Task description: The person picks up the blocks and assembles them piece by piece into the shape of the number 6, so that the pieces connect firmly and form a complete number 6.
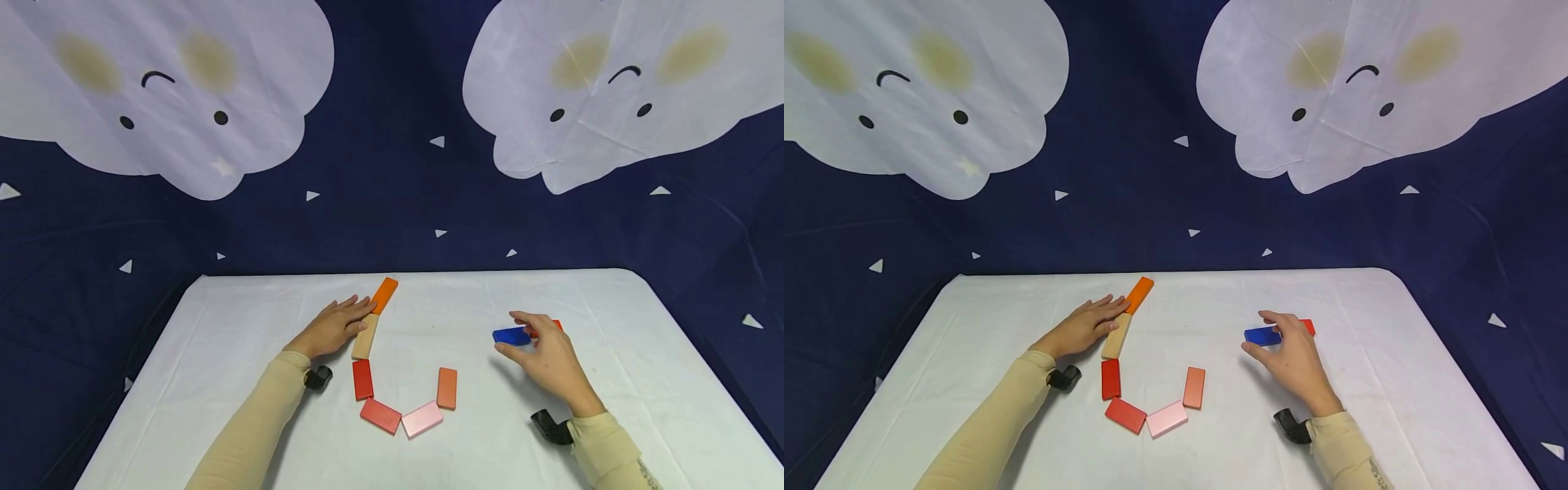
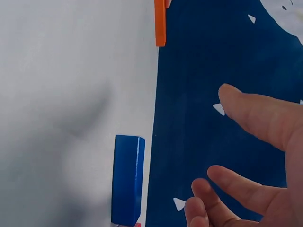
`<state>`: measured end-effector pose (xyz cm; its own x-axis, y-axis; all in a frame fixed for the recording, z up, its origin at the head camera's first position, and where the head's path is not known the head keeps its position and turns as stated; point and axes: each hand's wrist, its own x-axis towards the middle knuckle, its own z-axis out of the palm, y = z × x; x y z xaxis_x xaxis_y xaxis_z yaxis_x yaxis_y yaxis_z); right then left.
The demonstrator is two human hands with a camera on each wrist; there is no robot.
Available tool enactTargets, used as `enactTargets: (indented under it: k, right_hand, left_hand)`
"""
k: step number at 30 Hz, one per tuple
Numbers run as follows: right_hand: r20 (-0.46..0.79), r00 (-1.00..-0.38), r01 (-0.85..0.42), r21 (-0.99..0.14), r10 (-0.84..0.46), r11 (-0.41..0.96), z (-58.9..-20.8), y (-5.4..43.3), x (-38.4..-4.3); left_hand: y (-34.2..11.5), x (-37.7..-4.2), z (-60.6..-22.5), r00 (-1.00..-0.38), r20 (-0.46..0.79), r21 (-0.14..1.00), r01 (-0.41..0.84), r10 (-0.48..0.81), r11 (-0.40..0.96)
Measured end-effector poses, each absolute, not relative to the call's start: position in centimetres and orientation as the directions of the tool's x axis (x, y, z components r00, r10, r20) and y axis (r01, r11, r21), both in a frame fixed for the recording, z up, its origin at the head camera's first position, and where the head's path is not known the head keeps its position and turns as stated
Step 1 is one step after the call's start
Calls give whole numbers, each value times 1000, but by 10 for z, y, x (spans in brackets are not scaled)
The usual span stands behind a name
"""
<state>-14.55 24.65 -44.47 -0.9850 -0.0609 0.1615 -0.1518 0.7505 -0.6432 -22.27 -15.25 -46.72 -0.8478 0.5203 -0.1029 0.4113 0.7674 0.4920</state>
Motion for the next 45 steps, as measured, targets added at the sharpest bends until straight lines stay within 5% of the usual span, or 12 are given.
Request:
enactTargets:
  k: [25, 45]
  right_hand:
    - [91, -996, -28, -532, 25, 846, -459, 251, -157]
    - [117, -993, -53, -419, -4, 907, -463, 241, -157]
  left_hand:
    - [-153, -222, -466, -844, -98, 497, 417, 527, 761]
    - [-154, -221, -467, -839, -74, 490, 441, 539, 752]
